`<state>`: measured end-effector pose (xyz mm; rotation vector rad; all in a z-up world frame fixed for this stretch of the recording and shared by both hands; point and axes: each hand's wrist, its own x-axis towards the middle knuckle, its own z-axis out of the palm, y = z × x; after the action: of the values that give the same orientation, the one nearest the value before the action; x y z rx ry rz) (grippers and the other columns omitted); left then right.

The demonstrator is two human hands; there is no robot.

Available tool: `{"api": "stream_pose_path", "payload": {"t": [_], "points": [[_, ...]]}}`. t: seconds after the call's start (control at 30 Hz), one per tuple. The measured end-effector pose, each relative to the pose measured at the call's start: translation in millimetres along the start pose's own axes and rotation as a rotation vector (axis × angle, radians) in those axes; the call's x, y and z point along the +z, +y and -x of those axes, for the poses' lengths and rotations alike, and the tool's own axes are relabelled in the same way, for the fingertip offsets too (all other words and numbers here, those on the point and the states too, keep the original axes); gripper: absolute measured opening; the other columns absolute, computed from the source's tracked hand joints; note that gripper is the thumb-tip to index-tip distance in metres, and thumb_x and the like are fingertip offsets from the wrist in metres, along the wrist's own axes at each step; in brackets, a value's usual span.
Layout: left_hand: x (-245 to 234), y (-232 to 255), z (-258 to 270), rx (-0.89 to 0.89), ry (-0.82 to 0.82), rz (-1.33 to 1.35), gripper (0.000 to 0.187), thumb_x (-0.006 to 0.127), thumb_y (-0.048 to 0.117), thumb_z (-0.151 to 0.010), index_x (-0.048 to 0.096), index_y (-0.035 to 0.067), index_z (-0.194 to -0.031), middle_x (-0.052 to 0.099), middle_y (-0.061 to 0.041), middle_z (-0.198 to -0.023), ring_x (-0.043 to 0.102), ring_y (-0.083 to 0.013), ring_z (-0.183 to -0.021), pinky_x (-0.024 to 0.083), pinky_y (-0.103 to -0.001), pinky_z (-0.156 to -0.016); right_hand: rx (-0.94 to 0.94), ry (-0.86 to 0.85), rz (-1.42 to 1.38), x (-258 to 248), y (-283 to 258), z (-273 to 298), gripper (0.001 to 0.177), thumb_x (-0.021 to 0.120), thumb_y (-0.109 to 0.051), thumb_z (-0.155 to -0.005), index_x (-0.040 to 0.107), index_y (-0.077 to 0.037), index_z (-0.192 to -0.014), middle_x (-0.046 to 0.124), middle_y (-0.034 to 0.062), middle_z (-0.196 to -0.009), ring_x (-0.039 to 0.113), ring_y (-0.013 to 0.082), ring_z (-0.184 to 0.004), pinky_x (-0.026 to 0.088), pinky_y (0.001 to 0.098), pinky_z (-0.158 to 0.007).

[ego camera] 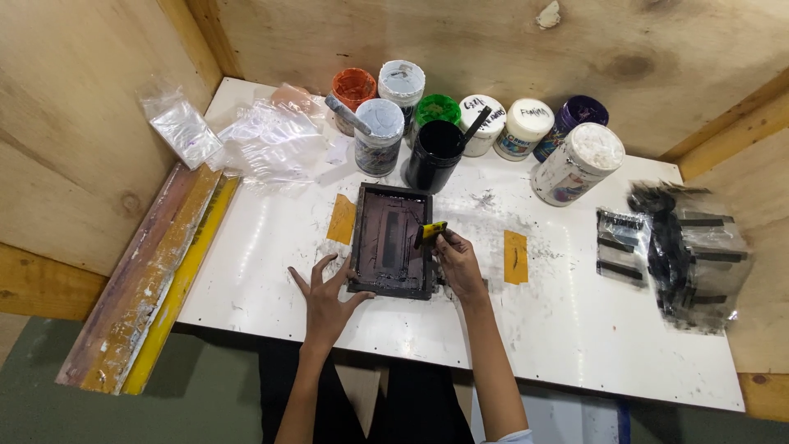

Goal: The person uses a yellow sponge to apply dark paint from a black tray onto a rectangular object. They repeatedly dip the sponge into the paint and spread it across the surface of the object.

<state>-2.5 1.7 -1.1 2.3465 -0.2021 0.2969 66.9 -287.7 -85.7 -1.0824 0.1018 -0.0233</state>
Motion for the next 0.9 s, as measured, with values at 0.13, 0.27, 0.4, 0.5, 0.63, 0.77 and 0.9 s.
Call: {"api": "stream_pose_path", "payload": {"t": [0.13, 0.27, 0.4, 0.5, 0.63, 0.77, 0.9], "points": [[3, -2, 0, 0.001, -0.002, 0.007, 0.073, 0.092, 0.03, -0.069, 0.065, 0.012, -0.134, 0.079, 0.004, -0.093, 0.05, -0.0226, -0.136, -0.017, -0.066, -0.119, 0.007, 0.009, 0.01, 7, -6, 3, 0.029, 0.065, -0.014, -0.103, 0.068, -0.001, -0.128, 0.074, 0.0129, -0.104, 0.066, 0.0144, -0.088, 0.053, 0.0292, -0.085], [2, -2, -1, 0.017, 0.007, -0.004, 0.077, 0.093, 0.031, -0.068, 0.063, 0.012, -0.137, 0.079, 0.003, -0.094, 0.05, -0.0231, -0.136, -0.017, -0.067, -0.119, 0.024, 0.018, 0.01, 9, -7, 3, 0.027, 0.066, -0.013, -0.102, 0.069, 0.001, -0.126, 0.074, 0.012, -0.098, 0.065, 0.0134, -0.082, 0.054, 0.0295, -0.084], [-3, 3, -1, 0.011, -0.005, -0.013, 0.077, 0.093, 0.031, -0.068, 0.064, 0.012, -0.136, 0.079, 0.002, -0.095, 0.051, -0.0229, -0.135, -0.017, -0.068, -0.119, 0.033, 0.028, 0.019, 23, -19, 8, 0.025, 0.066, -0.011, -0.102, 0.07, 0.002, -0.123, 0.075, 0.0126, -0.094, 0.066, 0.0137, -0.076, 0.055, 0.0304, -0.083], [-5, 5, -2, -0.001, -0.004, -0.017, 0.077, 0.094, 0.031, -0.067, 0.065, 0.013, -0.135, 0.079, 0.003, -0.095, 0.051, -0.0223, -0.136, -0.015, -0.067, -0.119, 0.049, 0.053, 0.032, 30, -28, 12, 0.023, 0.066, -0.012, -0.103, 0.07, 0.001, -0.121, 0.074, 0.0121, -0.092, 0.065, 0.0137, -0.075, 0.054, 0.0313, -0.082], [-3, 2, 0, 0.01, -0.002, -0.02, 0.077, 0.093, 0.031, -0.067, 0.064, 0.012, -0.136, 0.079, 0.003, -0.094, 0.051, -0.0225, -0.136, -0.017, -0.067, -0.119, -0.033, 0.144, 0.011, 34, -40, 12, 0.02, 0.064, -0.012, -0.104, 0.072, 0.0, -0.119, 0.074, 0.008, -0.097, 0.068, 0.0142, -0.083, 0.052, 0.0295, -0.087], [-5, 3, -1, -0.012, -0.006, -0.002, 0.074, 0.094, 0.03, -0.066, 0.067, 0.012, -0.132, 0.078, 0.004, -0.093, 0.051, -0.0225, -0.134, -0.017, -0.068, -0.119, -0.192, 0.182, 0.39, 47, -51, 2, 0.02, 0.071, -0.013, -0.101, 0.074, 0.0, -0.116, 0.073, 0.0088, -0.09, 0.061, 0.0114, -0.081, 0.051, 0.0326, -0.082], [-10, 7, -2, -0.027, -0.022, 0.014, 0.071, 0.094, 0.03, -0.066, 0.068, 0.012, -0.13, 0.078, 0.003, -0.093, 0.051, -0.0226, -0.135, -0.017, -0.068, -0.118, -0.402, 0.136, 0.926, 74, -56, -13, 0.021, 0.079, -0.017, -0.094, 0.08, -0.006, -0.112, 0.07, 0.0098, -0.068, 0.065, 0.0175, -0.061, 0.052, 0.0328, -0.068]]}}
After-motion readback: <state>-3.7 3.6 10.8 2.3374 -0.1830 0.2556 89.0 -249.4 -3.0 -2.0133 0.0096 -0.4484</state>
